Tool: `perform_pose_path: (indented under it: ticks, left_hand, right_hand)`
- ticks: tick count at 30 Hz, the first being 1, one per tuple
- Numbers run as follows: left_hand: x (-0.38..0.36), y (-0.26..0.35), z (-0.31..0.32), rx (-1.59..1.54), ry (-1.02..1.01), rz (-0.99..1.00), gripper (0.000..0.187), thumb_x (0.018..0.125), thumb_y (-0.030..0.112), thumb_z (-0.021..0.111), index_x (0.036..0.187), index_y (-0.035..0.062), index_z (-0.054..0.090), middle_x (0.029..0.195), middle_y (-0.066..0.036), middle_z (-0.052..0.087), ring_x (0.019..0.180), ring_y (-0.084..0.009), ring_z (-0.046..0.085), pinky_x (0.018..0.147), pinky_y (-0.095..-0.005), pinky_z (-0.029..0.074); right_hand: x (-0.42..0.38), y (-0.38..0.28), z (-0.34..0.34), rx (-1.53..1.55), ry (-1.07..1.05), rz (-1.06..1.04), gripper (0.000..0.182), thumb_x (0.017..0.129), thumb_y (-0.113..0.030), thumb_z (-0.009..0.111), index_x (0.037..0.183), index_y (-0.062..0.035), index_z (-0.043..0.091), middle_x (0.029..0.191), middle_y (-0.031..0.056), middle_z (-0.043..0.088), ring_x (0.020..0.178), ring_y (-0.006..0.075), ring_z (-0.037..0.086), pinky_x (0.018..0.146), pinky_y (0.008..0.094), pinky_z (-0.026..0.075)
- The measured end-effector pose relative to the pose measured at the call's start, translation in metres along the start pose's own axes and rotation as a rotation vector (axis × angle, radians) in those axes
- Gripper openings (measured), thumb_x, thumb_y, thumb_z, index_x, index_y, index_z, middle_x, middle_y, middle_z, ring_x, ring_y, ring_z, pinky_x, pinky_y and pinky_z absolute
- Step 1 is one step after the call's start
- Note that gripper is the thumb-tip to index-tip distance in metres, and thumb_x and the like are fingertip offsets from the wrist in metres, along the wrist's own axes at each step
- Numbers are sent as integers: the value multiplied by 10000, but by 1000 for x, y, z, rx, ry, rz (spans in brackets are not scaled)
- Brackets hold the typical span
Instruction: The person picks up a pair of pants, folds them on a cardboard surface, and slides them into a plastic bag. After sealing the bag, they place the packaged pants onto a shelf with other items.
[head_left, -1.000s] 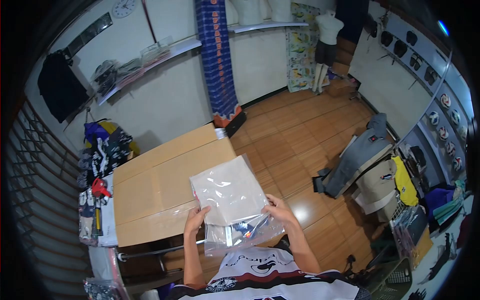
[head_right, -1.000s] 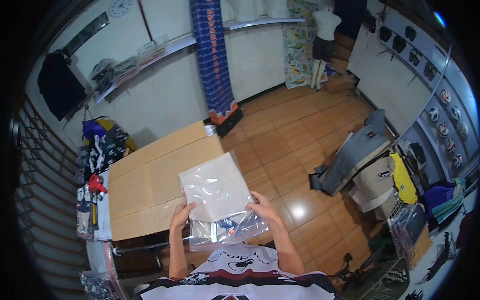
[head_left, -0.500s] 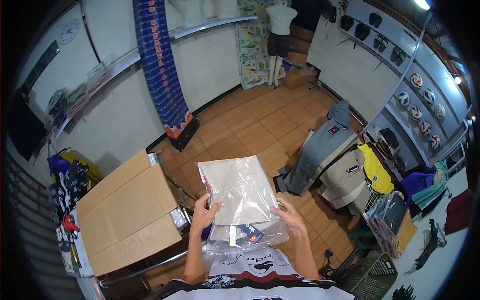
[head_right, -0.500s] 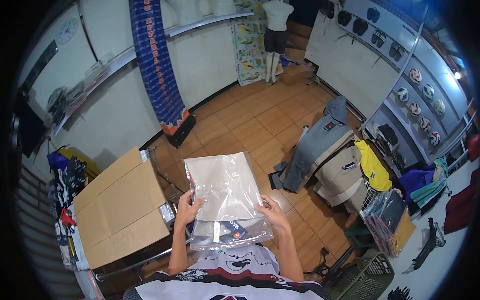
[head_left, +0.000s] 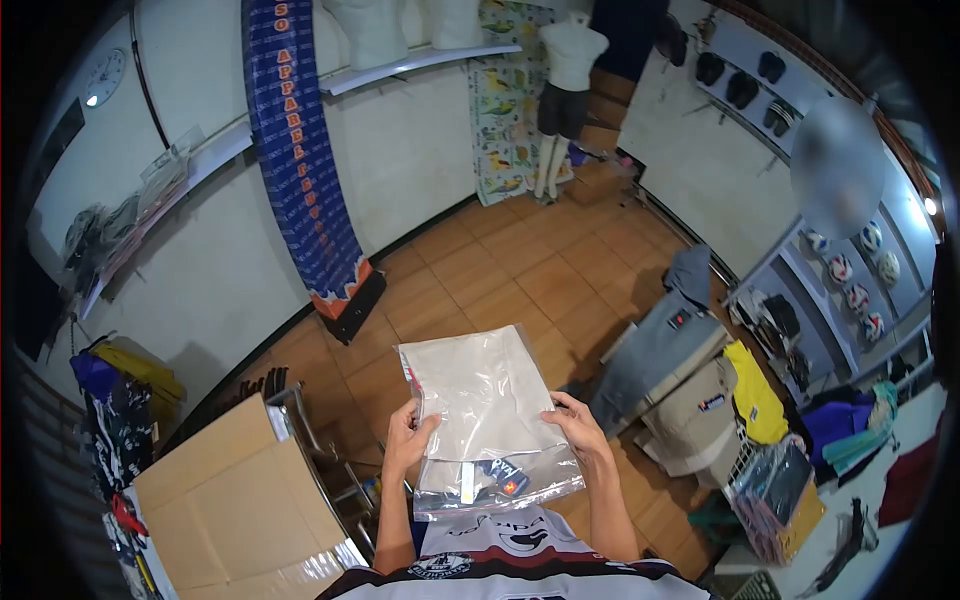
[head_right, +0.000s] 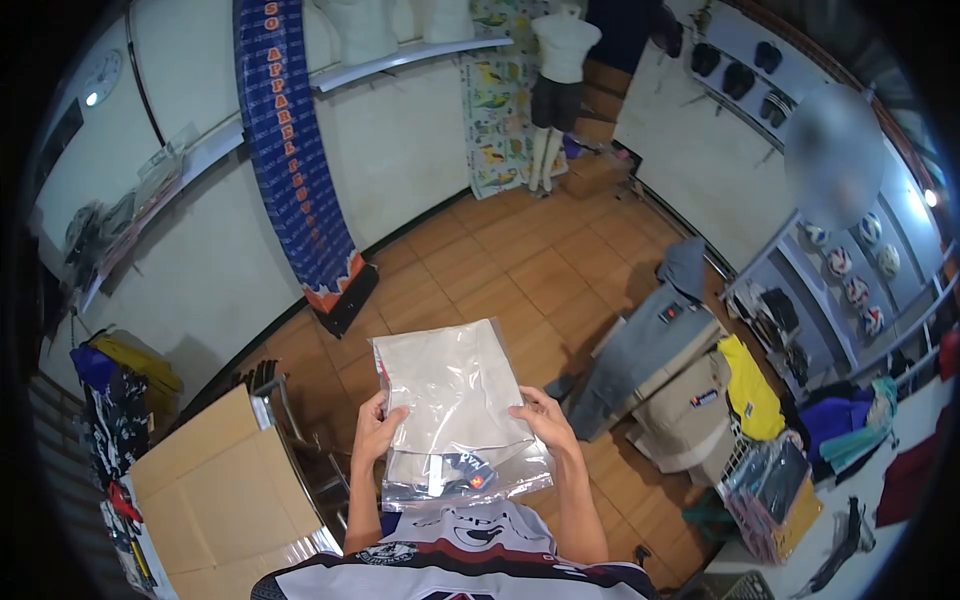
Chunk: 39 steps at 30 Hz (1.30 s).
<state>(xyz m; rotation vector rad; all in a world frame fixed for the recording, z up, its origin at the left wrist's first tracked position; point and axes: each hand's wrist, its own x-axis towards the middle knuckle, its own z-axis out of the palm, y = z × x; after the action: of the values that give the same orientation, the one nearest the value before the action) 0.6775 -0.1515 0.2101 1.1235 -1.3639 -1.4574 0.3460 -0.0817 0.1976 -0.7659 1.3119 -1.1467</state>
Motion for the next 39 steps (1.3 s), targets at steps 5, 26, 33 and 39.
perform_pose_path:
  ticks: [5,26,33,39]
  left_hand:
    - [87,26,-57,11,113,11,191,940,66,682,1109,-22,694,908,14,693,783,-41,589,697,-236,485]
    - [274,79,-298,-24,870,59,192,961,79,675,1133,2,705,914,32,694,795,-38,570,714,-232,462]
    - [364,114,-384,31,1007,121,187,968,82,665,1132,0,699,932,40,674,834,-48,552,763,-242,456]
    - [396,144,-455,8,1089,182,169,968,53,666,1124,-5,696,940,50,666,853,-47,548,792,-240,452]
  right_hand:
    - [132,-42,53,-22,-123,11,520,866,-18,738,1365,20,599,1253,132,695,1145,200,636,1003,327,480]
    - [509,-173,379,-258,-739,33,467,914,-49,726,1373,-51,639,953,13,693,841,94,600,751,250,472]
    - [622,-241,486,-281,-875,-68,480,937,-94,726,1400,-35,613,972,25,708,863,84,631,741,247,489]
    - [683,-273,580,-393,-983,-170,482,932,-132,749,1381,-16,618,949,27,712,838,86,645,732,246,498]
